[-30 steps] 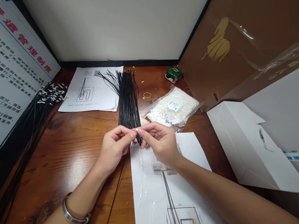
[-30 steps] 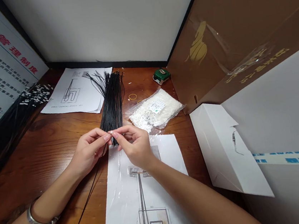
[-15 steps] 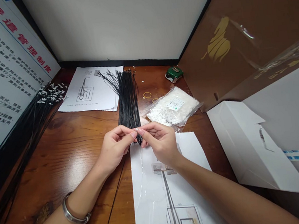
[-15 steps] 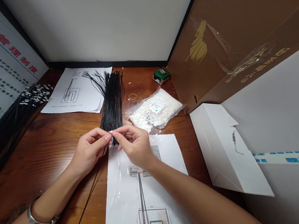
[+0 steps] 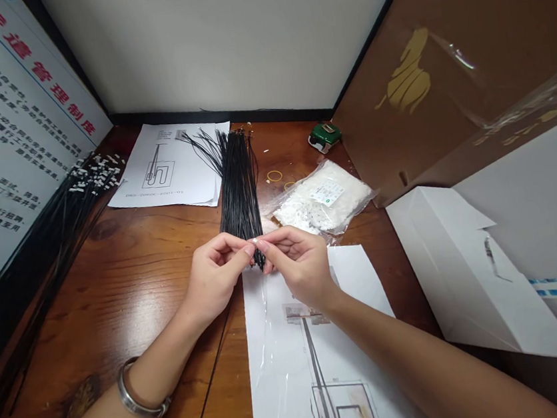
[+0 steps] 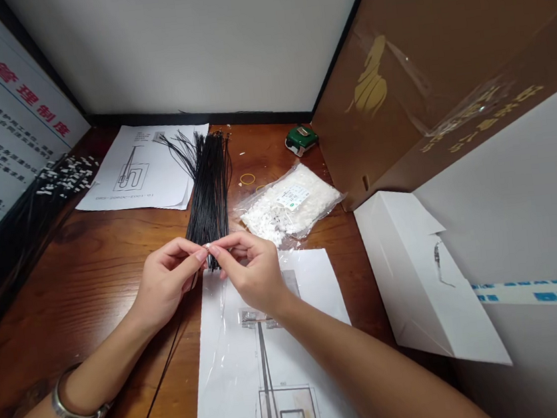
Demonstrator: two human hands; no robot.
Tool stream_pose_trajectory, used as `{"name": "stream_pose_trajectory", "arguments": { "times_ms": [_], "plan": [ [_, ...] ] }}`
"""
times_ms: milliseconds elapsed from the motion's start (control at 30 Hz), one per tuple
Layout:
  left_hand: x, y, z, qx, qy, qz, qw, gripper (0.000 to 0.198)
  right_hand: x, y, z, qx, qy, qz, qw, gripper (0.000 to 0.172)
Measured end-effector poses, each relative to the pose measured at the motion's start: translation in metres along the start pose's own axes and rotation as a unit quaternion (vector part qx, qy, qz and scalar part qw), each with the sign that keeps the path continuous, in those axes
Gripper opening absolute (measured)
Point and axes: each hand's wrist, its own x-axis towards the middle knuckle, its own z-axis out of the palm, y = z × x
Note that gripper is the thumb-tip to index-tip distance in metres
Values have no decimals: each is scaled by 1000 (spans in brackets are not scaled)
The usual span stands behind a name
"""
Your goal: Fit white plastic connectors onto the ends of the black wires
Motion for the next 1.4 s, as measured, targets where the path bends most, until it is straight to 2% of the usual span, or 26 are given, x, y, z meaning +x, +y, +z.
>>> {"name": "stream_pose_trajectory", "arguments": {
  "times_ms": [600,1400],
  "plan": [
    [-4,2,4,93,48,68,992,14,0,1,-2,-8,-6,4,1000,11],
    [-2,6,3,40,51,37,997,21,1,1,-2,-18,5,16,1000,13]
  ]
}}
